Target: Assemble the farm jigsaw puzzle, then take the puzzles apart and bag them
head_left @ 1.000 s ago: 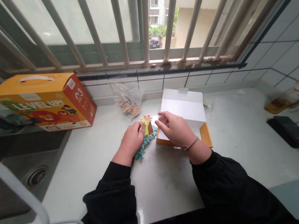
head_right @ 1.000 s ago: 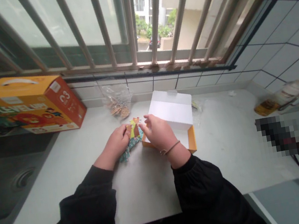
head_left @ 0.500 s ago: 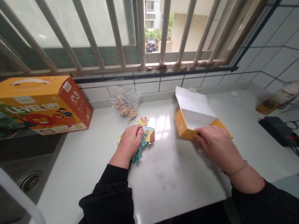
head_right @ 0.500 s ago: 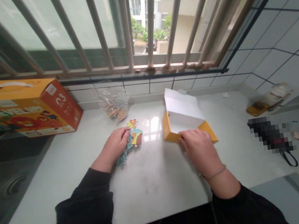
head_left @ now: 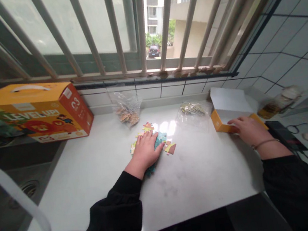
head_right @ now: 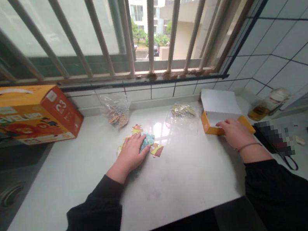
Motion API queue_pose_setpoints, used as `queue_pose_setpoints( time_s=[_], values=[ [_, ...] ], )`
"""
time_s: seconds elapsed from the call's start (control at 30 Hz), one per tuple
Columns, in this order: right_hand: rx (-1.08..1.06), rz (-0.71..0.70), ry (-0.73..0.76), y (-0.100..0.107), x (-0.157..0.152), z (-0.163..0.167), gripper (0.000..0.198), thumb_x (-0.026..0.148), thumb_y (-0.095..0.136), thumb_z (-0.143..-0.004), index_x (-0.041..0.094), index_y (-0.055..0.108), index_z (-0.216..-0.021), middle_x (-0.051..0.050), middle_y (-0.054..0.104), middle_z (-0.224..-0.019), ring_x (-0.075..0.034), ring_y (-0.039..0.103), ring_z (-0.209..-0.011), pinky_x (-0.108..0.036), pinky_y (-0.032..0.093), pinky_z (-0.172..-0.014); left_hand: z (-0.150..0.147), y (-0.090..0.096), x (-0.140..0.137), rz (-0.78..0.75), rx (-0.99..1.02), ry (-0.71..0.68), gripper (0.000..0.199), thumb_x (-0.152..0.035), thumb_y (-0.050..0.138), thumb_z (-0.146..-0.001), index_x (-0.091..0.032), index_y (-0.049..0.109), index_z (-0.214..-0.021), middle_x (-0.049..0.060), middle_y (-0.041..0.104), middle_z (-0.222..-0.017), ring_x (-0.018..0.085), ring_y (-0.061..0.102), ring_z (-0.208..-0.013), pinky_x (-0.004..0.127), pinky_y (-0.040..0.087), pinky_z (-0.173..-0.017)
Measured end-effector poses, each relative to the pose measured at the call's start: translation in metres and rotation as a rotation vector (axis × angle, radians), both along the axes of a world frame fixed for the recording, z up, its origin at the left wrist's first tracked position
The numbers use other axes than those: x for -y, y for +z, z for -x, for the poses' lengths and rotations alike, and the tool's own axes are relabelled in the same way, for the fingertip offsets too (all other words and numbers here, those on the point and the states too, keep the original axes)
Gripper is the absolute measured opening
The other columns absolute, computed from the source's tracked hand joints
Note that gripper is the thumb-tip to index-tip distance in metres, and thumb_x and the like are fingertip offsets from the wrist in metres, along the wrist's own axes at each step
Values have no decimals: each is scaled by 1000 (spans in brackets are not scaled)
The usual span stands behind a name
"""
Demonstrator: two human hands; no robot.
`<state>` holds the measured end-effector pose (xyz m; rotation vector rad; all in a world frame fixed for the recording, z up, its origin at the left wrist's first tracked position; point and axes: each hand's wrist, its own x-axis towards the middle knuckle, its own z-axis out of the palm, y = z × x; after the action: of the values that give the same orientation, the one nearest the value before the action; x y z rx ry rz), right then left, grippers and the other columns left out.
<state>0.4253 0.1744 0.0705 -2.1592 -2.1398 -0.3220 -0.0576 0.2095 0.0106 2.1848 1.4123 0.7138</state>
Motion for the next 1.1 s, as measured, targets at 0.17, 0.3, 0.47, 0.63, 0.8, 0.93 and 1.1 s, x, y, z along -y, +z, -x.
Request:
queue_pose_setpoints(
  time_s=[0.17, 0.3, 0.47, 0.63, 0.8, 0.93, 1.1],
  values=[
    [-181, -268, 203, -5, 6, 98, 38, 20, 52, -106, 13, 74, -135, -26, 68, -136, -36, 61, -131, -50, 48, -113, -38, -3, 13, 15, 76, 28, 65, -57, 63, -99, -18, 62, -152, 25, 46, -171, 46, 36, -163, 69, 7, -135],
    [-374, -102, 470, -25, 16, 209, 43, 28, 50, -109, 19, 65, -149, -20, 63, -153, -34, 57, -144, -54, 48, -121, -50, 8, 21, -37, 153, -27, 55, -49, 53, -106, -17, 64, -150, 23, 51, -169, 41, 41, -162, 65, 7, -137],
    [-533, -100, 399, -39, -7, 262, 43, 30, 44, -111, 16, 66, -145, -21, 65, -149, -33, 59, -141, -52, 49, -120, -8, 21, 14, -95, 206, 68, 44, -38, 44, -109, -20, 72, -137, 19, 65, -156, 38, 54, -151, 64, 23, -134],
    [-578, -187, 315, -33, -28, 257, 41, 37, 43, -114, 15, 75, -127, -18, 72, -125, -32, 65, -122, -49, 50, -114, 48, 26, 12, -133, 155, 69, 41, -51, 57, -106, -23, 74, -129, 15, 76, -132, 34, 66, -130, 53, 47, -120],
    [-535, -122, 357, -37, -14, 258, 58, 60, 63, -105, 15, 68, -140, -20, 69, -132, -37, 64, -124, -52, 53, -109, 67, 25, 25, -66, -19, -182, 91, -67, 93, -76, -29, 61, -152, 14, 59, -161, 38, 51, -151, 55, 41, -126],
    [-475, -12, 399, -42, -4, 266, 72, 64, 78, -94, 17, 63, -146, -21, 67, -135, -39, 64, -122, -56, 56, -106, 63, 14, 28, -10, -186, -231, 118, -66, 103, -58, -33, 55, -160, 15, 43, -175, 44, 38, -161, 62, 33, -129],
    [-655, 8, 433, -45, -2, 272, 56, 42, 86, -91, 19, 67, -138, -16, 65, -126, -33, 67, -116, -49, 60, -103, 57, 8, 25, -58, -199, -223, 111, -66, 102, -60, -32, 58, -155, 16, 43, -174, 44, 39, -160, 60, 34, -127]
  ],
)
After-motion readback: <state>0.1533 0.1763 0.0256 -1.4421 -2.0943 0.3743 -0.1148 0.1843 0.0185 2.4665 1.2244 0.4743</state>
